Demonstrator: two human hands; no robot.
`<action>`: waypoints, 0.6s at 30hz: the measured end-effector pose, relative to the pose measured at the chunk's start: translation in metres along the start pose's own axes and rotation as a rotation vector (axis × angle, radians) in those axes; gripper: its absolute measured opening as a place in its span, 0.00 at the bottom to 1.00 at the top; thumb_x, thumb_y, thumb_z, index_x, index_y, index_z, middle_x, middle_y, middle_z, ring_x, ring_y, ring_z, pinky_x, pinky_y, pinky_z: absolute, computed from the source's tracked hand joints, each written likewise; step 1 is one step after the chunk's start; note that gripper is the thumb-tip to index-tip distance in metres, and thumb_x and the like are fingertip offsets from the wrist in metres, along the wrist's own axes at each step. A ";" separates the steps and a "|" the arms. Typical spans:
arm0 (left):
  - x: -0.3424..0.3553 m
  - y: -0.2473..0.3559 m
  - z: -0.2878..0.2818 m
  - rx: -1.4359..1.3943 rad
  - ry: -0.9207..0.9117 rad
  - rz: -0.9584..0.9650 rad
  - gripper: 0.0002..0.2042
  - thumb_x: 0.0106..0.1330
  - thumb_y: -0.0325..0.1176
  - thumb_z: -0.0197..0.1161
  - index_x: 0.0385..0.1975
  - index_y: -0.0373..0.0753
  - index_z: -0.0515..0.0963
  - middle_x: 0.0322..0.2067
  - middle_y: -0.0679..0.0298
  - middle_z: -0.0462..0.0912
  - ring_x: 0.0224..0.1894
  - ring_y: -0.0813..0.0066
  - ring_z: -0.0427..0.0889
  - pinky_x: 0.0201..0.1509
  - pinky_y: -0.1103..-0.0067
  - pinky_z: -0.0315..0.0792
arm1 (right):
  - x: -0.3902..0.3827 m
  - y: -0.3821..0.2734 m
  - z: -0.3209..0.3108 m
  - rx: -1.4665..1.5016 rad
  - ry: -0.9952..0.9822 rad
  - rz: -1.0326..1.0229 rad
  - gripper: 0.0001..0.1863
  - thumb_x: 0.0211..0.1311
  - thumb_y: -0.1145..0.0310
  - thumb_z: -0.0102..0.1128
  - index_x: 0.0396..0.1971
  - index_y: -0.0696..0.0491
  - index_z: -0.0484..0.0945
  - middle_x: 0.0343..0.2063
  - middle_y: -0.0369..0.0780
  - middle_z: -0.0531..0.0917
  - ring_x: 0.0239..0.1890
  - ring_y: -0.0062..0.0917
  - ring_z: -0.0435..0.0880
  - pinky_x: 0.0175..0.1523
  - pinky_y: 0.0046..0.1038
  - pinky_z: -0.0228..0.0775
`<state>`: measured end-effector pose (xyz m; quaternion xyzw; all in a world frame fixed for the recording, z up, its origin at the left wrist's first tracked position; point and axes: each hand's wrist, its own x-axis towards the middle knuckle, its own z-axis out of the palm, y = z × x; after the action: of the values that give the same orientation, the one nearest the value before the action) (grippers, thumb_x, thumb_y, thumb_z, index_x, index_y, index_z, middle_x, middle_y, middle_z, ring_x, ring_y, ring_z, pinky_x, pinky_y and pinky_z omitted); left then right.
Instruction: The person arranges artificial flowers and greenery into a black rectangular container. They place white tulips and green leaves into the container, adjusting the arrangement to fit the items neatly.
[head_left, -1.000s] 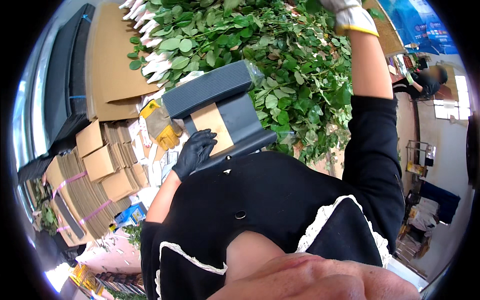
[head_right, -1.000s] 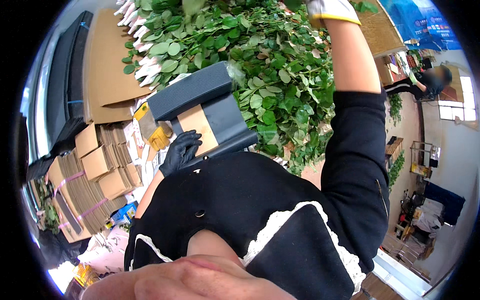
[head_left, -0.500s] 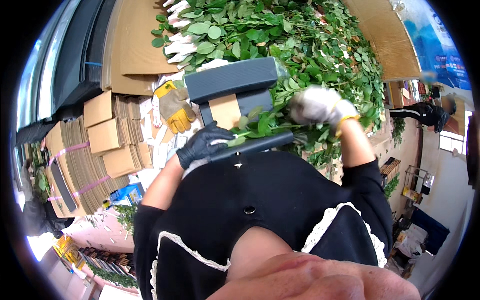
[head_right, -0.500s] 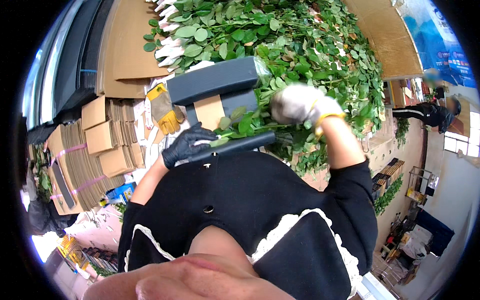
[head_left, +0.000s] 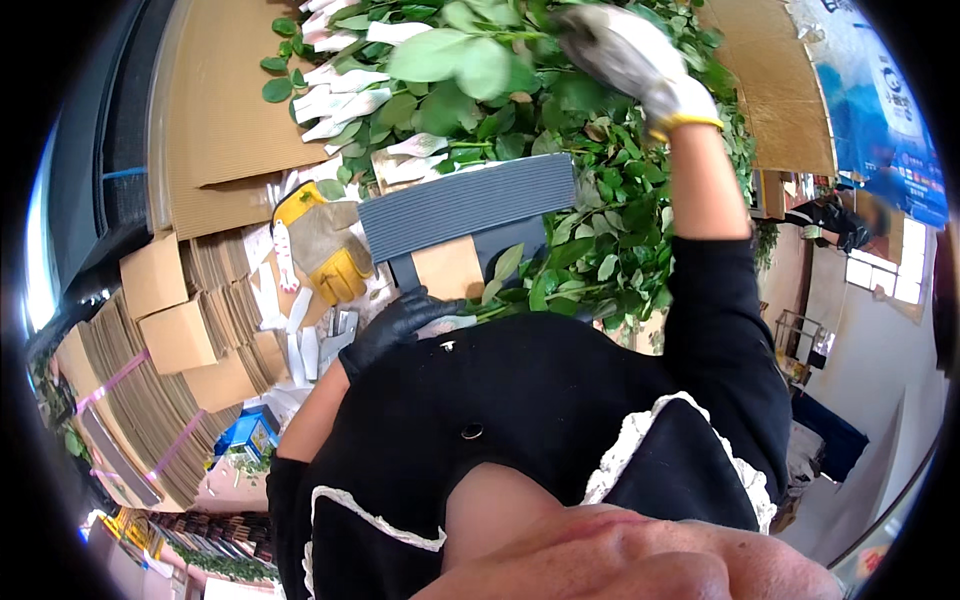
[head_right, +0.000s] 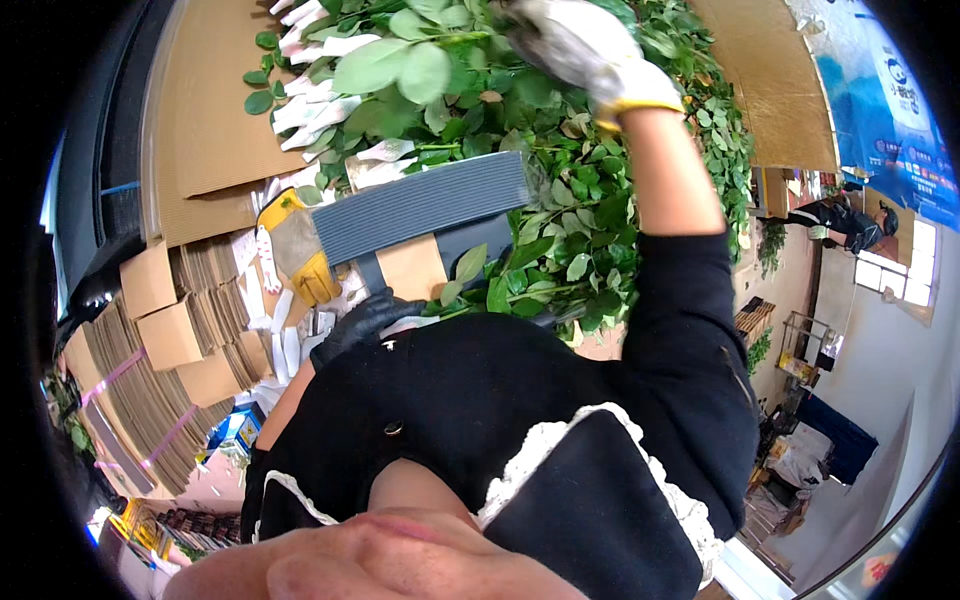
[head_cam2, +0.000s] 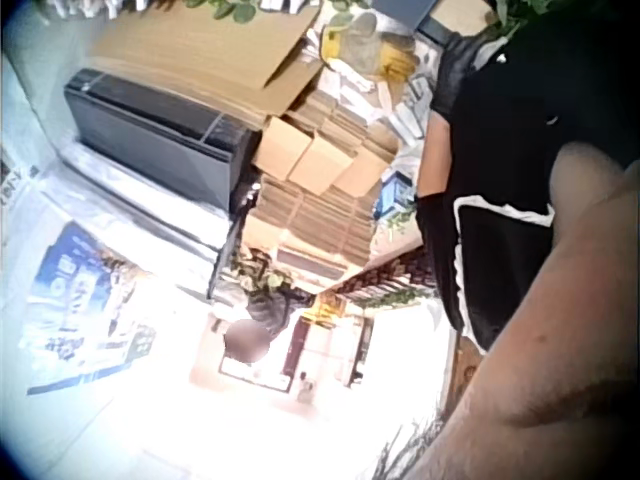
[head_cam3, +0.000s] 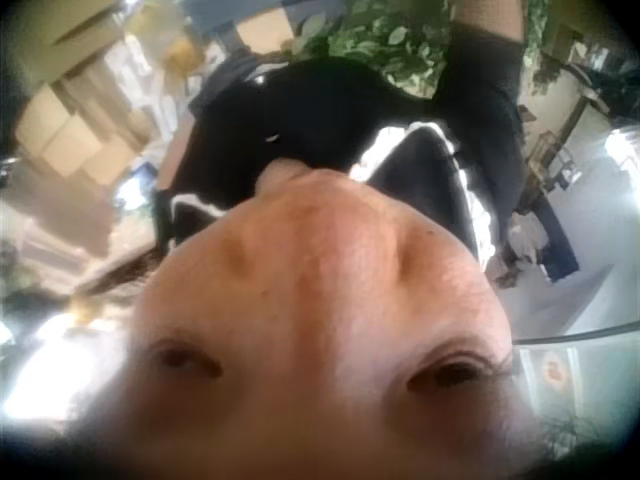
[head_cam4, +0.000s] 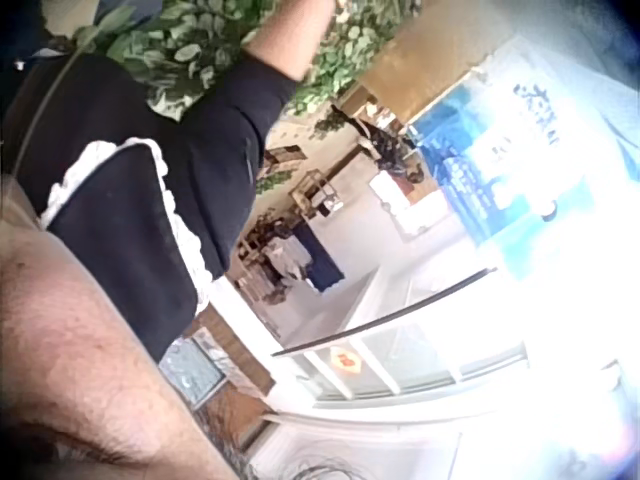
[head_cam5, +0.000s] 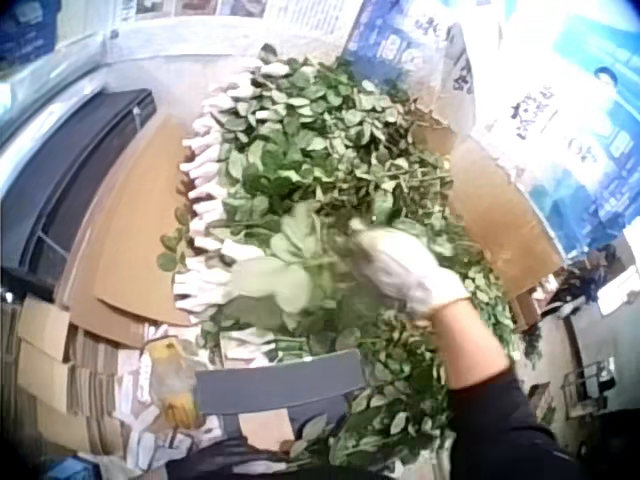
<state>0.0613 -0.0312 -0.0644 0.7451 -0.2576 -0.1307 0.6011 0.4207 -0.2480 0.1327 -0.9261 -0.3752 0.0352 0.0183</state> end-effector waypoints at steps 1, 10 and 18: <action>0.001 0.005 -0.001 0.004 -0.001 -0.057 0.22 0.61 0.31 0.60 0.57 0.41 0.74 0.50 0.61 0.81 0.45 0.62 0.77 0.56 0.67 0.65 | -0.016 -0.007 -0.006 0.004 -0.129 0.017 0.18 0.61 0.60 0.57 0.50 0.48 0.79 0.40 0.46 0.85 0.42 0.39 0.84 0.50 0.37 0.76; 0.001 0.012 -0.002 0.086 0.025 -0.078 0.16 0.63 0.34 0.61 0.51 0.44 0.80 0.51 0.60 0.80 0.56 0.61 0.76 0.65 0.63 0.59 | 0.041 -0.046 0.114 -0.001 -0.188 0.064 0.20 0.59 0.64 0.58 0.53 0.48 0.75 0.45 0.47 0.82 0.47 0.42 0.82 0.52 0.39 0.75; -0.003 0.024 0.000 0.094 0.082 -0.138 0.20 0.58 0.34 0.66 0.52 0.41 0.77 0.49 0.61 0.81 0.55 0.62 0.77 0.67 0.65 0.60 | -0.016 -0.064 -0.050 -0.065 0.330 -0.189 0.04 0.54 0.70 0.56 0.27 0.53 0.77 0.25 0.48 0.81 0.29 0.42 0.82 0.34 0.39 0.74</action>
<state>0.0531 -0.0325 -0.0412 0.7932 -0.1865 -0.1291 0.5652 0.3684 -0.2133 0.1872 -0.8802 -0.4532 -0.1310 0.0527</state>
